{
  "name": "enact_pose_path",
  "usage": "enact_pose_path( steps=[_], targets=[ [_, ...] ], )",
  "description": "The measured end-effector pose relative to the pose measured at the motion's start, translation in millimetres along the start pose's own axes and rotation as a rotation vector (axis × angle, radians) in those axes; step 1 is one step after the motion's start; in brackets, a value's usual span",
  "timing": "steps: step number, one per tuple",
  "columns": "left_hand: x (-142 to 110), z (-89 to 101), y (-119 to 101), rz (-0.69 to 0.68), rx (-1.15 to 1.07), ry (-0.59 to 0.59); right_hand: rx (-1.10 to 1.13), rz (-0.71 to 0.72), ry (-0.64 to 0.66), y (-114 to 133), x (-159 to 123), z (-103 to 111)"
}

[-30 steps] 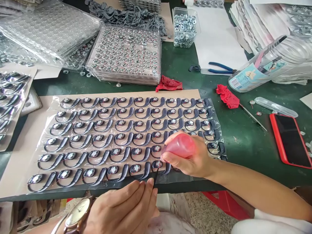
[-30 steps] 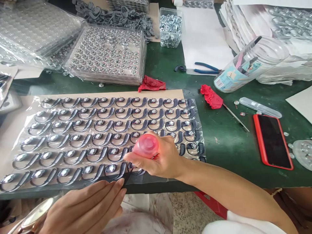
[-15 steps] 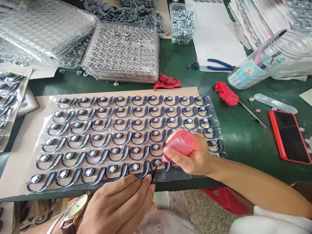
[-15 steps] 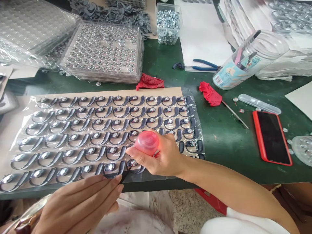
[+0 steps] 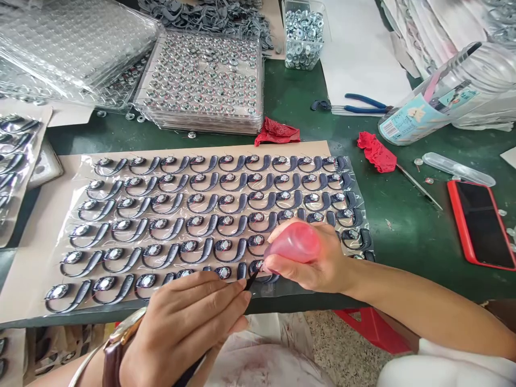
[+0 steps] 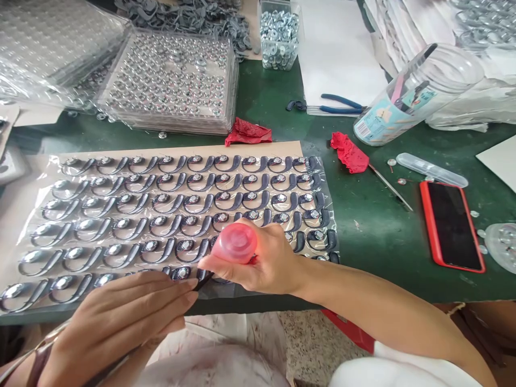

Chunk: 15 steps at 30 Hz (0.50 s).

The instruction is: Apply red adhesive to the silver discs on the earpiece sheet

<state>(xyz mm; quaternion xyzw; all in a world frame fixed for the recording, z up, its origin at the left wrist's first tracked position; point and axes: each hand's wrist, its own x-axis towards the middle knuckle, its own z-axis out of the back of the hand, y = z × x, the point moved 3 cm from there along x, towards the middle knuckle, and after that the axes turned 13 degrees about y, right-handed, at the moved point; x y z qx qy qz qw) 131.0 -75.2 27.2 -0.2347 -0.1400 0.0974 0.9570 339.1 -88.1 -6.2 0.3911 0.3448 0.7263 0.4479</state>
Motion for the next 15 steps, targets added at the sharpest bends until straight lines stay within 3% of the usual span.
enact_pose_path(
  steps=[4, 10, 15],
  targets=[
    [7.1, 6.4, 5.8, 0.030, -0.075, -0.053, 0.043, 0.045, 0.025, 5.3, -0.8, 1.9],
    [6.4, 5.2, 3.3, 0.025, -0.059, -0.081, 0.413, -0.176, 0.071, 12.9, 3.0, 24.2],
    [7.7, 6.1, 7.2, 0.060, -0.126, -0.085, 0.430, -0.214, 0.117, 2.0, 0.1, 12.0]
  ],
)
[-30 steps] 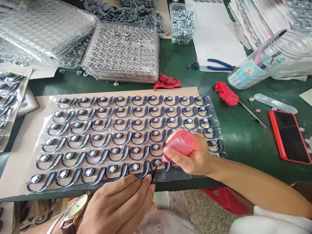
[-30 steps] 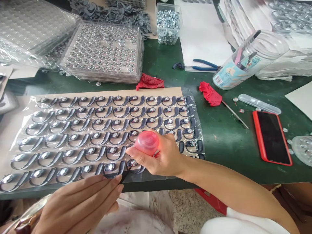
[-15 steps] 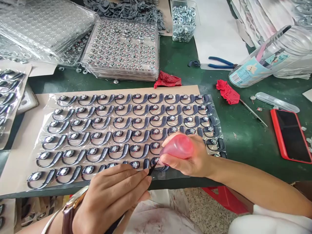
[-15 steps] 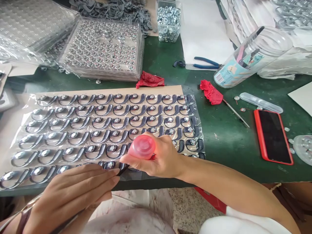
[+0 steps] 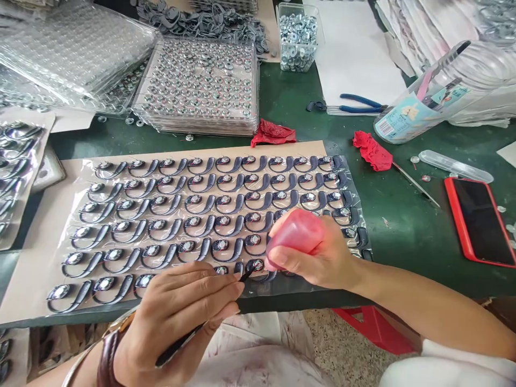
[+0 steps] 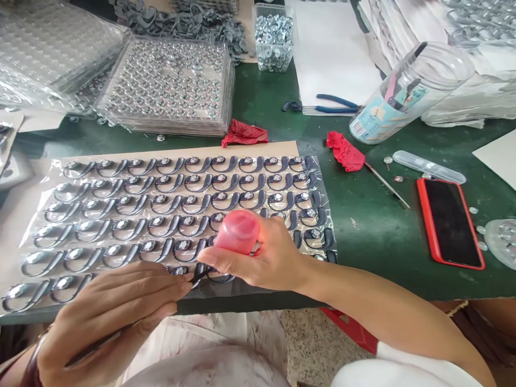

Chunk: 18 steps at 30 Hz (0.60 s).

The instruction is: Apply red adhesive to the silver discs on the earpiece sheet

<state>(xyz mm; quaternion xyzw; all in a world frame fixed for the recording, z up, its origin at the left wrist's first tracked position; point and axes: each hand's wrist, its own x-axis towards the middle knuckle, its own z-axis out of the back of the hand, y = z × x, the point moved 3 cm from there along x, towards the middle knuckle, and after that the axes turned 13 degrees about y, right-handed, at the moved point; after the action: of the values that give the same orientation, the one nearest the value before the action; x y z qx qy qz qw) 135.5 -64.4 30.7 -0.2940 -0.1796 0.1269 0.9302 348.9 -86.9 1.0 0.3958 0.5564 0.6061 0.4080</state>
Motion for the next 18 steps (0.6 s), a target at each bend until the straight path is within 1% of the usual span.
enact_pose_path(
  steps=[3, 6, 8, 13, 16, 18],
  targets=[
    [4.1, 3.0, 4.3, 0.058, -0.066, -0.014, -0.145, 0.061, -0.038, -8.3, -0.2, -5.9],
    [9.2, 5.9, 5.6, 0.066, -0.114, -0.019, -0.267, 0.148, -0.088, -8.3, -1.0, -7.3],
    [11.3, 6.9, 5.5, 0.060, -0.128, -0.024, -0.294, 0.163, -0.090, -7.2, -1.0, -7.3],
    [9.3, 6.4, 6.9, 0.087, -0.146, -0.029, -0.307, 0.139, -0.103, -9.5, -1.0, -7.2],
    [6.5, 5.4, 8.0, 0.069, -0.159, -0.026, -0.347, 0.194, -0.088, -10.8, 0.2, -10.7],
    [5.1, 4.6, 9.3, 0.074, -0.159, -0.028, -0.370, 0.254, -0.102, -6.5, 1.6, -11.9]
  ],
)
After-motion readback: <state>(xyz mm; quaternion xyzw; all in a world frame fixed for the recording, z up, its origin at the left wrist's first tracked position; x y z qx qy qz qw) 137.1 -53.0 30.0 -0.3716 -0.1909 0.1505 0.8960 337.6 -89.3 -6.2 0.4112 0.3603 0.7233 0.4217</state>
